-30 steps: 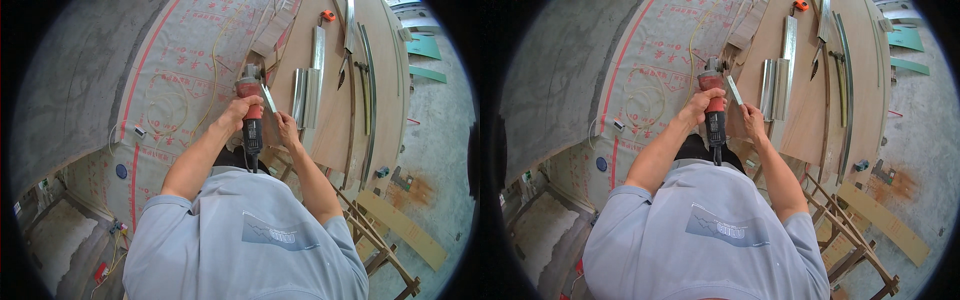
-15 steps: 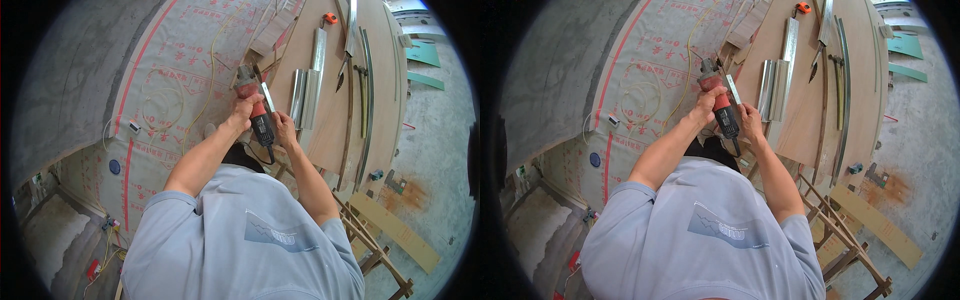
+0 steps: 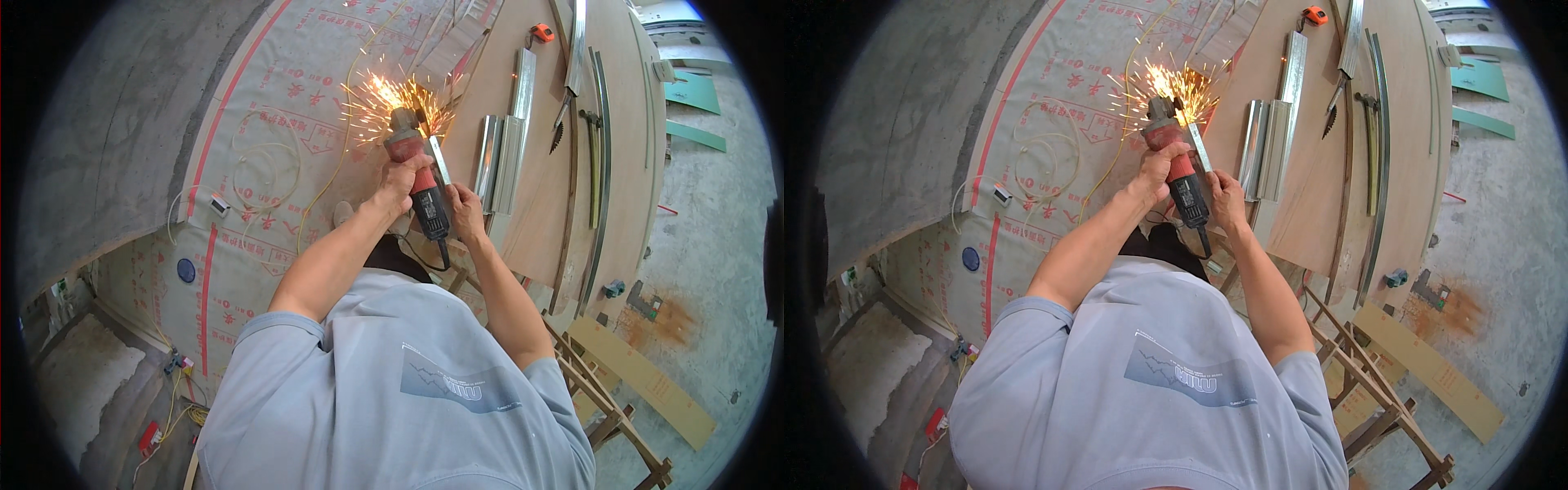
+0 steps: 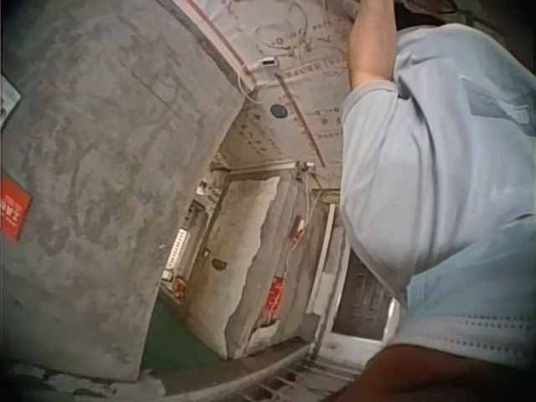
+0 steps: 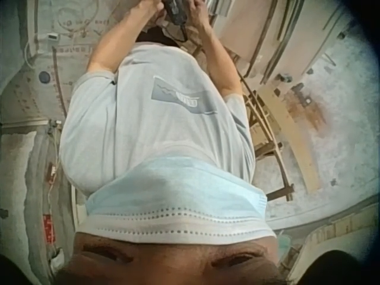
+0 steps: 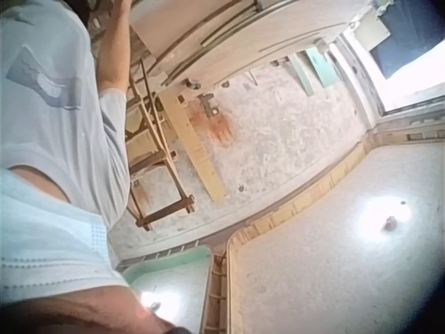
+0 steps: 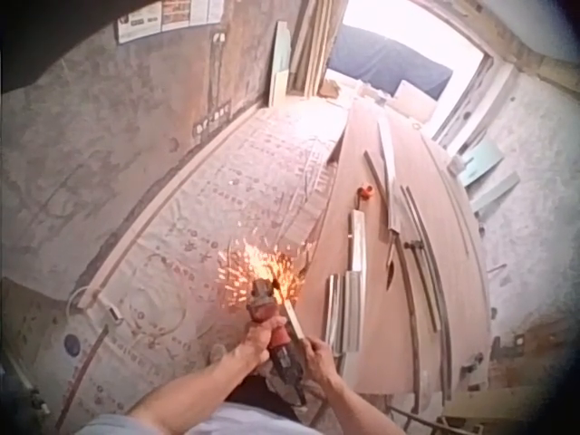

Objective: Cutting and trimming metal profiles using an angle grinder and tin snips in a renovation environment.

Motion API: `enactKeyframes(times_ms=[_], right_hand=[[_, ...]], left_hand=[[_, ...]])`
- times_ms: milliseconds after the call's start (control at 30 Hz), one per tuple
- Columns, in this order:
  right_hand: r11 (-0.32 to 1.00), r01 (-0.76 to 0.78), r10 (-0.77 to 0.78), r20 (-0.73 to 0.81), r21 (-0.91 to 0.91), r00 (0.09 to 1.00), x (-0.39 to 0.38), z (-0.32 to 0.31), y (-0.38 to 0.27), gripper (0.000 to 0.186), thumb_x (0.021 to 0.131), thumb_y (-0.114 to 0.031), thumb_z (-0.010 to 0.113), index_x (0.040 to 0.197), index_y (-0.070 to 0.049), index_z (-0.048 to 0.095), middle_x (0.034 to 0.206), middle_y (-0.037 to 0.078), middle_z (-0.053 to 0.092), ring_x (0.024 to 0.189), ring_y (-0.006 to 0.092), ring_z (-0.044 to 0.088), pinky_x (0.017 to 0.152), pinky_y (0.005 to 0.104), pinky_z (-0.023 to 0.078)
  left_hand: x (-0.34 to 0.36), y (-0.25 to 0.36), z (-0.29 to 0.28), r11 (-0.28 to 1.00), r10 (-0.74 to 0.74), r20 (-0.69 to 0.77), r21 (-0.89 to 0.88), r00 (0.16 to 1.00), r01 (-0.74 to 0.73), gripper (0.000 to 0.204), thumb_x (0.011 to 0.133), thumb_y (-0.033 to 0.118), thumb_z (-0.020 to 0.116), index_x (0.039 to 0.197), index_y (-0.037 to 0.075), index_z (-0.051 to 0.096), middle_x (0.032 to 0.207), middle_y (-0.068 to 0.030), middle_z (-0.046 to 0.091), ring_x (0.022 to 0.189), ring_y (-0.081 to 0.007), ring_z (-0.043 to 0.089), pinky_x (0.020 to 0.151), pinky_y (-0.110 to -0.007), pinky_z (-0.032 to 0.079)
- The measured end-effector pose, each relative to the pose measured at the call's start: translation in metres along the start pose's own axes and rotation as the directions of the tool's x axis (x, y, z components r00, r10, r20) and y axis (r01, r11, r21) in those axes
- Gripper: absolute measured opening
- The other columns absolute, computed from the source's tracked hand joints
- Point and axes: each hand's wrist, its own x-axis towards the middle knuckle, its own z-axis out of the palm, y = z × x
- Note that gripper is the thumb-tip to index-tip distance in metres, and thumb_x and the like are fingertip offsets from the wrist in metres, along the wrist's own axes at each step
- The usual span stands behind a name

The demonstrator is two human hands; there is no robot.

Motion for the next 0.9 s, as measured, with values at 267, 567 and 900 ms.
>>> enactKeyframes(times_ms=[267,567,900], right_hand=[[1.0,0.0,0.0,-0.019,-0.006,1.0,-0.001,0.002,-0.004,0.03,0.103,-0.027,0.057,0.103,0.001,0.068,0.072,0.008,0.056,0.069,0.0142,0.049,0.066,0.0317,0.043],[1.0,0.01,-0.01,-0.022,-0.023,1.0,-0.003,0.002,-0.006,0.029,0.103,-0.027,0.058,0.101,0.001,0.067,0.071,0.007,0.054,0.069,0.0145,0.048,0.066,0.032,0.042],[0.998,-0.03,0.032,0.031,-0.046,0.999,-0.001,-0.001,-0.005,0.028,0.103,-0.026,0.058,0.103,0.0,0.068,0.073,0.008,0.058,0.07,0.0138,0.05,0.066,0.0318,0.044]], left_hand=[[0.002,-0.007,-0.009,0.999,-0.034,0.01,0.019,0.999,0.034,0.03,0.08,0.009,0.079,0.105,0.007,0.064,0.091,-0.0042,0.066,0.078,-0.0187,0.066,0.074,-0.036,0.057],[-0.002,0.001,-0.001,0.999,0.02,0.02,0.043,1.0,-0.02,0.028,0.079,0.009,0.08,0.103,0.005,0.065,0.091,-0.0038,0.066,0.077,-0.0179,0.065,0.071,-0.035,0.057],[-0.002,-0.002,-0.004,1.0,0.015,0.025,0.026,1.0,-0.016,0.029,0.079,0.009,0.08,0.103,0.007,0.064,0.091,-0.0024,0.065,0.079,-0.0168,0.065,0.072,-0.035,0.057]])
